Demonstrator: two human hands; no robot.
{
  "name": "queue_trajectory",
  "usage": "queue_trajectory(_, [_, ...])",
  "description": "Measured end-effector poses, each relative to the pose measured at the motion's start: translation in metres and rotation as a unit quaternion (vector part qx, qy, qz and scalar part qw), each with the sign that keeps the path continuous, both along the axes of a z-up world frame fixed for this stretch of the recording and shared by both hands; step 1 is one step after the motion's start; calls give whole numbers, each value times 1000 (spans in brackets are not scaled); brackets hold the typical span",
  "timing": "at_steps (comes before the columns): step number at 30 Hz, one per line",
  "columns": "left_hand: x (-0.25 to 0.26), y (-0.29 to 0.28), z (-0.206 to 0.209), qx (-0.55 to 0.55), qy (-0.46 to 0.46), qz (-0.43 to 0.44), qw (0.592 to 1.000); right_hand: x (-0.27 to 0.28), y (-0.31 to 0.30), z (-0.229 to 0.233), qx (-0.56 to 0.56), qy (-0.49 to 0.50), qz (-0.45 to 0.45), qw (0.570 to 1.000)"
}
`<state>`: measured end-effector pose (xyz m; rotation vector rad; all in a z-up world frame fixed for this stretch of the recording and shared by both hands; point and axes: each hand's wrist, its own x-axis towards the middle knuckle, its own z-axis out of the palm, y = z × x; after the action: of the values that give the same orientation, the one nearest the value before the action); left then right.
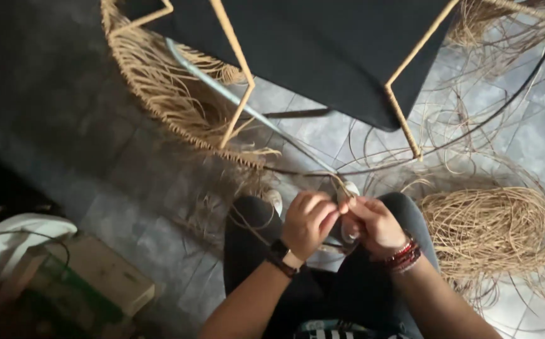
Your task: Weaving natural fibers around a circular frame to create a furniture piece
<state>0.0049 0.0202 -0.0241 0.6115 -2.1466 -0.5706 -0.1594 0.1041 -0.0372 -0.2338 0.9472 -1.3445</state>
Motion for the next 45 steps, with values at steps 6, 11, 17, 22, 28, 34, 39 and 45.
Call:
queue_trajectory(6, [-7,0,4,-5,3,71,997,-1,-7,36,-16,194,45,980])
queue_trajectory(11, [-10,-1,-15,-63,-96,53,992,-9,-11,19,-41,181,15,982])
queue_trajectory(17, [-23,-2,-33,-91,-121,33,988,0,-8,14,71,140,-64,985])
queue_trajectory(22, [-21,-2,-28,-80,-126,15,989,-8,-5,-5,67,217,-57,972])
queue_trajectory(28, [-24,3,-31,-28,-154,1,988,-18,-8,-4,56,364,16,929])
queue_trajectory(34, [-24,9,-31,-24,-164,-2,986,-2,-14,-13,115,198,-135,964])
queue_trajectory(39, [-31,13,-15,-30,-107,-35,993,-5,-15,4,116,161,-135,971])
queue_trajectory(45, [-24,8,-38,-72,-50,85,993,-19,-15,16,102,152,-7,983])
